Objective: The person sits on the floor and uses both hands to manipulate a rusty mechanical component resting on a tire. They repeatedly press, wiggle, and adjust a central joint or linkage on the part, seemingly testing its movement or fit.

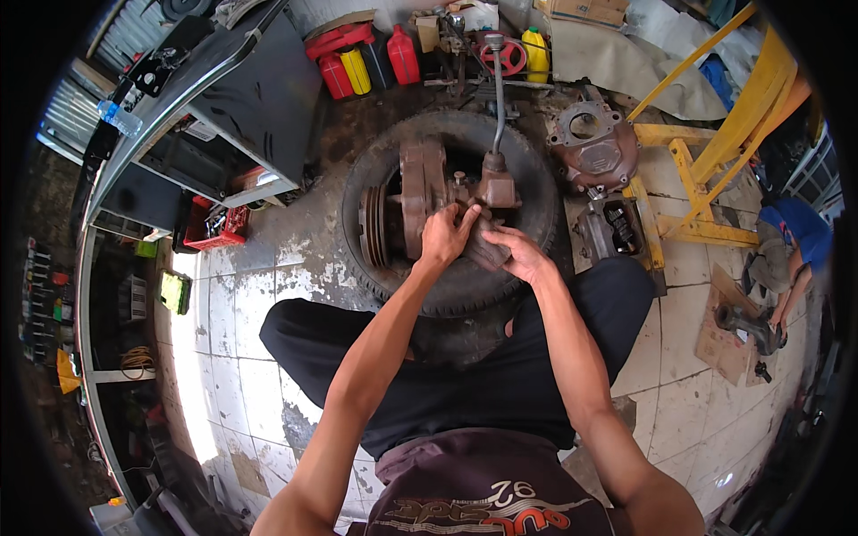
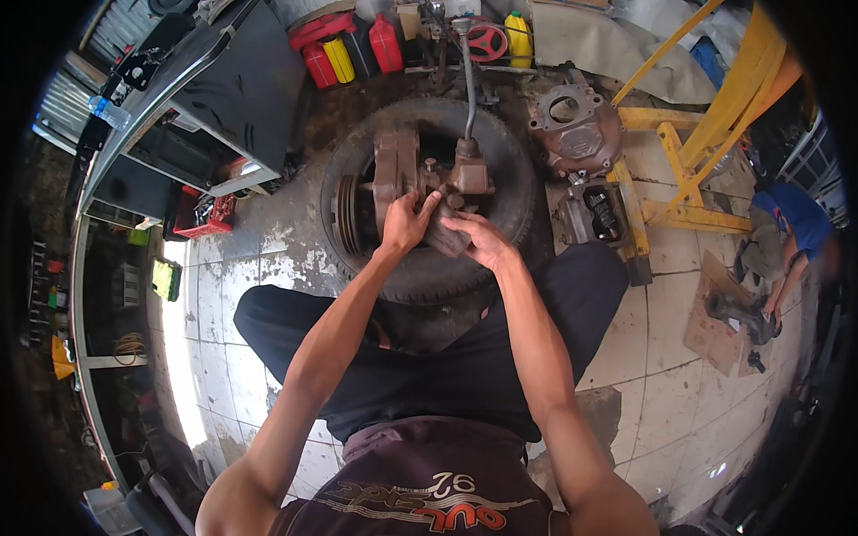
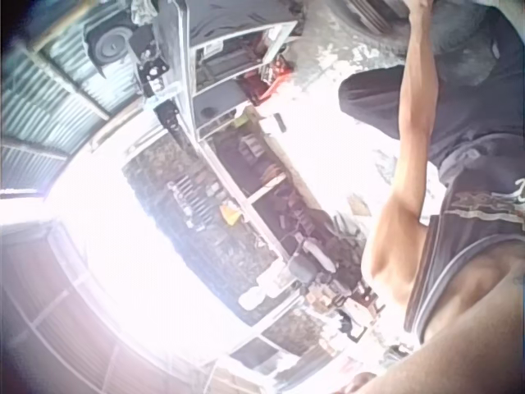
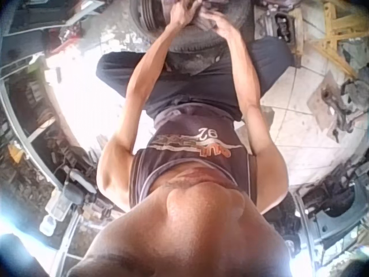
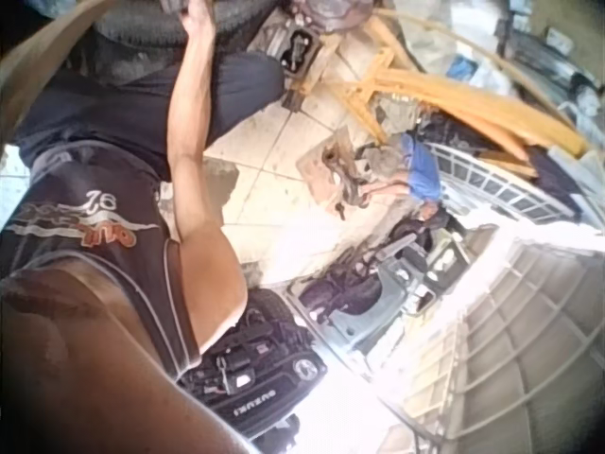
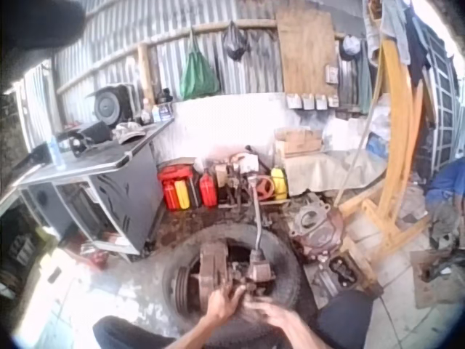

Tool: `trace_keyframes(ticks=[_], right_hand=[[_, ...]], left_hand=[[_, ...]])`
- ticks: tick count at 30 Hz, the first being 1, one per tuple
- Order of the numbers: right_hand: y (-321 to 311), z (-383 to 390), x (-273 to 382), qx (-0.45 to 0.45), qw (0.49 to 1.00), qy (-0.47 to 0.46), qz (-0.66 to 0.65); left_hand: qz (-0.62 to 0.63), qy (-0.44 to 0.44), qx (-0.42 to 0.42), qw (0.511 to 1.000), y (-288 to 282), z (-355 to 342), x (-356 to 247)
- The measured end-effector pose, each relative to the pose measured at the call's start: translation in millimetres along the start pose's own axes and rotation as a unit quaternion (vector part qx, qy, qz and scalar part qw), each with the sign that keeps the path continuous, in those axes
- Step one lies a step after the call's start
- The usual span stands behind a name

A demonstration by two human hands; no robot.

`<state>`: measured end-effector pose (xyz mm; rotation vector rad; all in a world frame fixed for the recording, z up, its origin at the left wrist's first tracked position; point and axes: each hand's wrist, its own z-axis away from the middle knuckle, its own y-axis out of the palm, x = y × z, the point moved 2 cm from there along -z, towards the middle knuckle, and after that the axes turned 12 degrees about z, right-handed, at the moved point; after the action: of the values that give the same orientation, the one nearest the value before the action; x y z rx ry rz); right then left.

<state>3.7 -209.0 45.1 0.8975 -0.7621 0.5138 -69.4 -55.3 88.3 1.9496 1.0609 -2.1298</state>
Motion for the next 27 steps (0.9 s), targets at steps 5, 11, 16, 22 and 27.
trace_keyframes(ticks=[5, 11, 16, 22, 27], right_hand=[[-3, -9, -25, -0.015, 0.998, 0.038, 0.05], [-41, -33, -31, -0.223, 0.975, 0.012, 0.007], [-80, -68, -25, -0.492, 0.824, -0.086, 0.268], [-75, -100, -37, -0.484, 0.624, -0.113, 0.603], [-75, -89, -68, -0.399, 0.512, -0.139, 0.748]], left_hand=[[-0.067, -0.035, -0.015, 0.997, 14, 2, 31], [-0.127, -0.048, -0.013, 0.991, 20, -7, 50], [-0.264, 0.035, 0.028, 0.964, 37, -39, 72], [-0.352, -0.082, 0.162, 0.918, 61, -59, 91], [-0.357, -0.105, 0.179, 0.911, 59, -60, 81]])
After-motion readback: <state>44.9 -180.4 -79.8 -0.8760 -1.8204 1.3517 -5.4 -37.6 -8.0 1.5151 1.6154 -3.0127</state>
